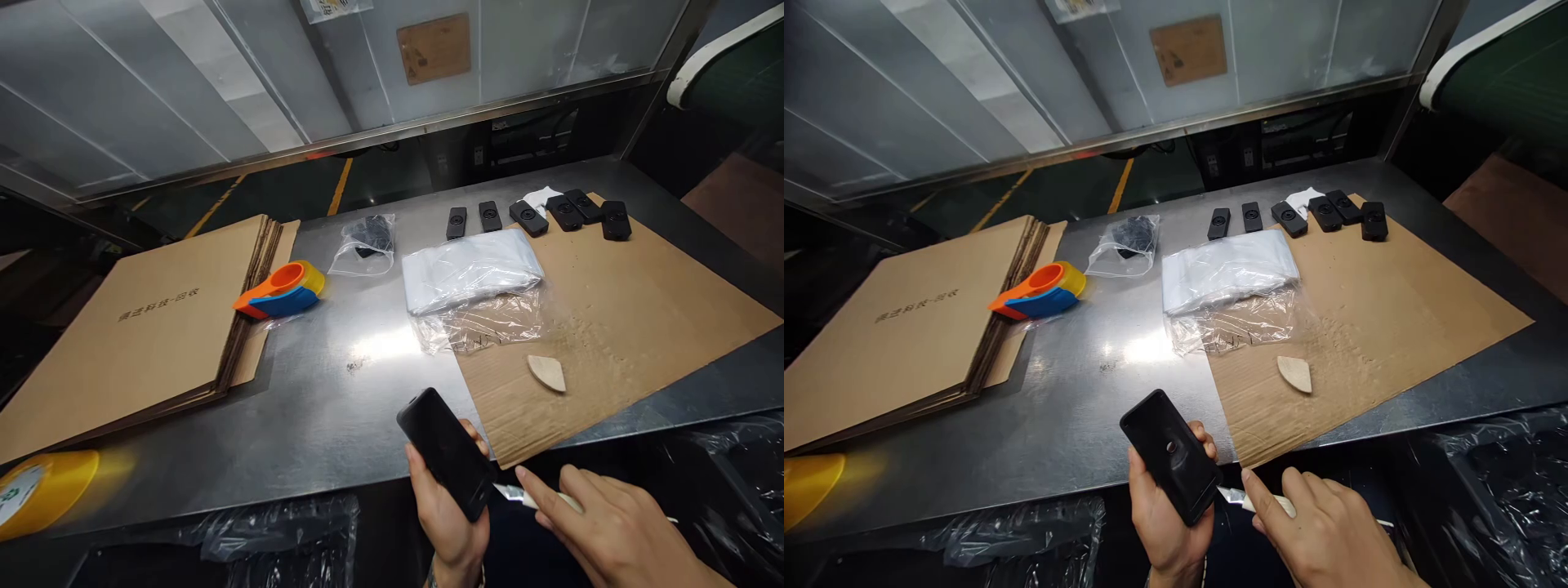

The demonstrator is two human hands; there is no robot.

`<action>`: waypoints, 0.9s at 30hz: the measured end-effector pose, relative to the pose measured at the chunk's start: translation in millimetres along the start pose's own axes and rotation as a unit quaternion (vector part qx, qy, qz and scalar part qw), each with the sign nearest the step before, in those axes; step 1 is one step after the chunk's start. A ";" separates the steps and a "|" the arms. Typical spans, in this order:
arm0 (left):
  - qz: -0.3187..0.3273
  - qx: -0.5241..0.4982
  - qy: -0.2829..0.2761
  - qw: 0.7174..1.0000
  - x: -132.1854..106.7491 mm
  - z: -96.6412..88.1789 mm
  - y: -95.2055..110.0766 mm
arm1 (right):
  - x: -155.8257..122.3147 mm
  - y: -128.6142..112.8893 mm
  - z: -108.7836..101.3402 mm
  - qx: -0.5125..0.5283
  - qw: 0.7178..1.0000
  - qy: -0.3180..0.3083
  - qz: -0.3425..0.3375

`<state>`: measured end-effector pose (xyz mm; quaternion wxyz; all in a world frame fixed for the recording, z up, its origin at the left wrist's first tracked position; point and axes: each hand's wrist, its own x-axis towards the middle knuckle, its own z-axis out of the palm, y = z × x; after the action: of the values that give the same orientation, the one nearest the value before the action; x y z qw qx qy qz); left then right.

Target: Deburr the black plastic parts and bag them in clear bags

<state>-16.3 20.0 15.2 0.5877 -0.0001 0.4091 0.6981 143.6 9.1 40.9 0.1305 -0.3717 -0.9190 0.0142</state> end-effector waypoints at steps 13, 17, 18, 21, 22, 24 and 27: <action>0.071 0.042 -0.038 0.996 -6.6 -3.4 -5.1 | -1.5 1.6 -2.7 0.015 0.999 -0.042 0.013; 0.083 0.046 -0.034 0.995 -7.3 -4.1 -6.9 | -2.0 1.6 -1.5 0.010 0.999 -0.029 0.012; 0.085 0.047 -0.032 0.995 -7.4 -4.0 -7.2 | -2.0 1.6 -0.6 0.009 1.000 -0.025 0.012; 0.081 0.046 -0.032 0.995 -7.7 -3.0 -6.8 | -2.7 1.6 2.1 0.002 1.000 -0.017 0.016; 0.077 0.045 -0.032 0.996 -7.7 -2.5 -6.2 | -3.2 1.5 2.8 0.001 1.000 -0.016 0.017; 0.061 0.043 -0.032 0.997 -7.2 -1.6 -4.3 | -4.3 1.5 3.4 0.005 1.000 -0.015 0.016; 0.024 0.044 -0.023 0.998 -5.2 -0.7 -0.6 | -4.7 2.3 2.6 0.038 0.999 -0.011 0.014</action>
<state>-14.5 15.4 16.8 0.5790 0.0516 0.4262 0.6931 147.7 7.6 37.0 0.1339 -0.3795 -0.9138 0.0548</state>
